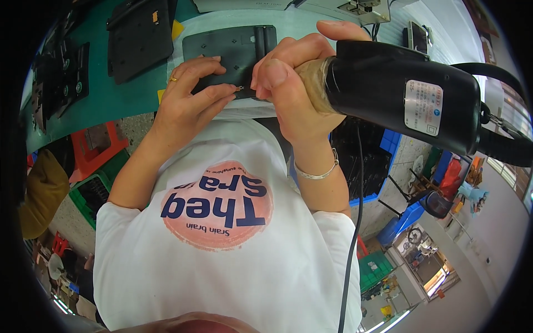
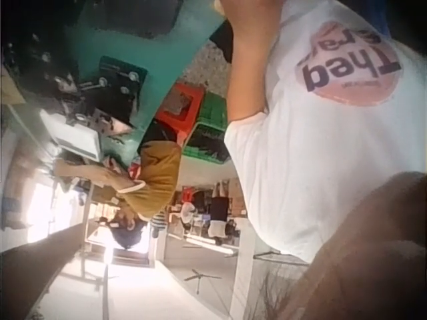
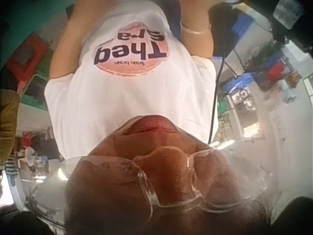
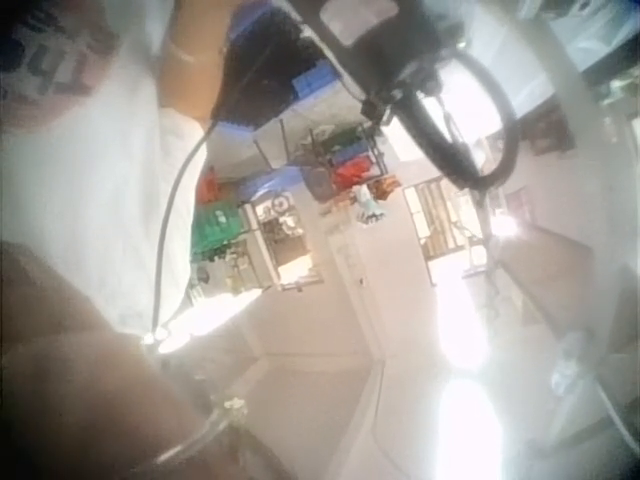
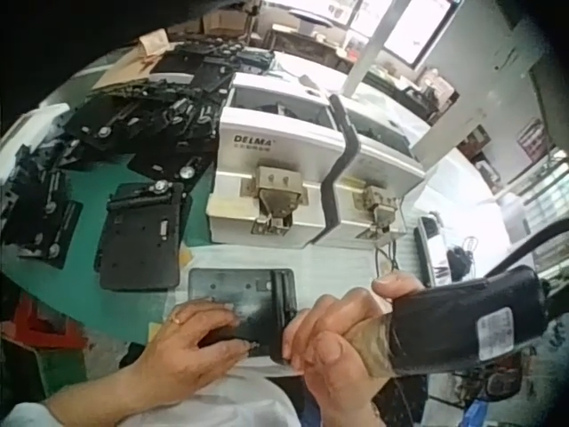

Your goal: The person fastens screws into plastic housing components on a workbench using an electric screwdriver.

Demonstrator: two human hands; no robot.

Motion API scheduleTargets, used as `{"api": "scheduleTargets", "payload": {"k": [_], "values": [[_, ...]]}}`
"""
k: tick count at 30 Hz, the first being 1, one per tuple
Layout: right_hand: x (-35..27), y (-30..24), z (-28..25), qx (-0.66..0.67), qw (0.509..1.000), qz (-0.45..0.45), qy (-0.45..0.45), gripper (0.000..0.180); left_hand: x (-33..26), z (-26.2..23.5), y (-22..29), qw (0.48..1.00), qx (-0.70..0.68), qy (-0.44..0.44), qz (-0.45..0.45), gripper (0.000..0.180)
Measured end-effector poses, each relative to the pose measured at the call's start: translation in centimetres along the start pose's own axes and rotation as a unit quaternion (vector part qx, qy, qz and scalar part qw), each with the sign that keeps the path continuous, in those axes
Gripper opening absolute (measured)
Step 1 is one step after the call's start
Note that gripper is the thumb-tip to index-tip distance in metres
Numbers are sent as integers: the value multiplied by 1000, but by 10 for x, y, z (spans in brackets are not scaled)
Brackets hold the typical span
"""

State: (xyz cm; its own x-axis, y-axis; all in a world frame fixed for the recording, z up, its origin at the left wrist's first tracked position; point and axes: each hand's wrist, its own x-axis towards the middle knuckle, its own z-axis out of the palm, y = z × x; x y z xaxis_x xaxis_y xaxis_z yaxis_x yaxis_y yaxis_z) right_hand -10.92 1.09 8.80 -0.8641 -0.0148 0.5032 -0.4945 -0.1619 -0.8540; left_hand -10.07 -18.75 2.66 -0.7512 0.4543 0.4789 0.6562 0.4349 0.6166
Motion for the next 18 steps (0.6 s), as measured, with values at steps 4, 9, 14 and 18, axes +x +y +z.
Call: {"api": "scheduleTargets", "payload": {"k": [4,9,14,18], "values": [[0,2,0,2,1000,-1,-1,55,1,2,0,1000,3,9,-2,16],[1,4,1,-8,1000,11,-3,53,2,1,0,1000,4,9,2,22],[0,4,2,-13,1000,21,-4,53,2,1,0,1000,6,5,0,22],[2,5,6,-7,999,31,-5,58,0,1,0,1000,1,8,-7,21]]}}
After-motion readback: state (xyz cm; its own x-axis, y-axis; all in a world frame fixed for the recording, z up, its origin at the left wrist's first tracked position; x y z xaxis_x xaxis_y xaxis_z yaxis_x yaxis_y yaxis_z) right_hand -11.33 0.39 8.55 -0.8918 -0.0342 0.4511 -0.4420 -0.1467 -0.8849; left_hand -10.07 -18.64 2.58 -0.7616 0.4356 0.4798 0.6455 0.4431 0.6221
